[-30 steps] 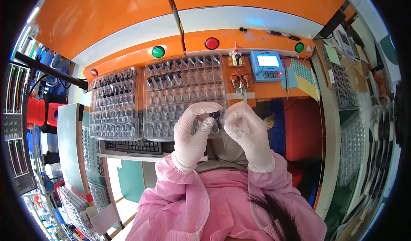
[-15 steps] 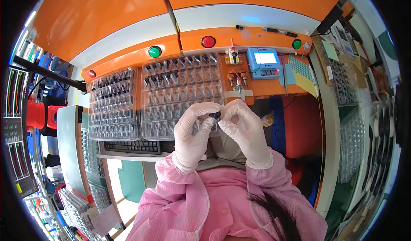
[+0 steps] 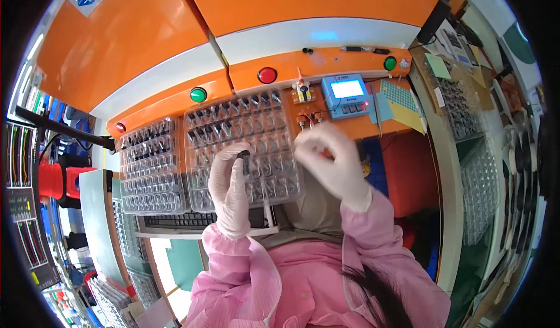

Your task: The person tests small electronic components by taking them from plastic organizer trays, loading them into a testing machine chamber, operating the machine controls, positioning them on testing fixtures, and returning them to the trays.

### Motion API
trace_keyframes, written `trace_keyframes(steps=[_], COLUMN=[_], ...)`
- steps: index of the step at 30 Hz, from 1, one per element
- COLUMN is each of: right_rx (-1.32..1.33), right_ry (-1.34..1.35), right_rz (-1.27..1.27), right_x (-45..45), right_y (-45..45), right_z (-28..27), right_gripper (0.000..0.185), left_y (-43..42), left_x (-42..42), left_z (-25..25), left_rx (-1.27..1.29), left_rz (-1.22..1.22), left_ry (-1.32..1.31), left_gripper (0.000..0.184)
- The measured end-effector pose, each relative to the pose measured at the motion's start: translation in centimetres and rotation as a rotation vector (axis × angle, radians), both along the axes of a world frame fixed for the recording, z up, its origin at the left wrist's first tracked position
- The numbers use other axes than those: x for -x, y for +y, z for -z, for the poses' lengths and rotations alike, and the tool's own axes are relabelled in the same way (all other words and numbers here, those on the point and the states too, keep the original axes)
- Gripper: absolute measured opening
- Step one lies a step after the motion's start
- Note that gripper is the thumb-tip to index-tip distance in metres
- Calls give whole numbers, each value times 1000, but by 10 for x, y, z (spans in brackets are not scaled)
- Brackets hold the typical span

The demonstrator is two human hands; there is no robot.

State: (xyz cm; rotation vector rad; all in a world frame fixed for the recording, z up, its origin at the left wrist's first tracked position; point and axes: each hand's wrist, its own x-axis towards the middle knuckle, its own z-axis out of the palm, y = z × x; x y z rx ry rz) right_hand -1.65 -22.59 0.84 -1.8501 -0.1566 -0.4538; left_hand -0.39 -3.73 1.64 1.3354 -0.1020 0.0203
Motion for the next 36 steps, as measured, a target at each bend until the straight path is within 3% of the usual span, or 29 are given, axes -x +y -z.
trace_keyframes(steps=[3,4,6,11,13,14,17,21,27,29,33,36], right_rx=[275,271,709,886,533,358,137,-30,-53,-417,-587,-725], right_ry=[-118,-122,-190,-120,-213,-259,-159,-103,-74,-64,14,6], right_rz=[277,286,434,481,435,410,428,413,306,132,-22,64], right_x=[-64,-82,-109,-119,-110,-105,-74,-37,-5,2,7,-14], right_y=[-35,-41,-44,-41,-52,-58,-71,-86,-60,-30,10,5], right_z=[34,45,57,64,63,62,48,47,52,55,47,45], right_gripper=[13,13,16,19,19,18,17,14,15,15,17,20], left_y=[6,2,-9,-41,-58,-68,-94,-106,-108,-109,-109,-108], left_x=[-22,-29,-47,-107,-132,-142,-162,-173,-176,-178,-176,-177], left_z=[-3,-4,-8,5,21,27,43,58,66,67,64,66], left_rx=[-364,-368,-550,-866,-1014,-1012,-1278,-1404,-1313,-1312,-1249,-1255], left_rz=[12,19,83,211,281,282,240,203,250,290,324,331], left_ry=[-101,-108,-195,-409,-697,-699,-1003,-1097,-980,-933,-843,-824], left_gripper=[15,15,16,18,19,19,19,19,19,19,15,16])
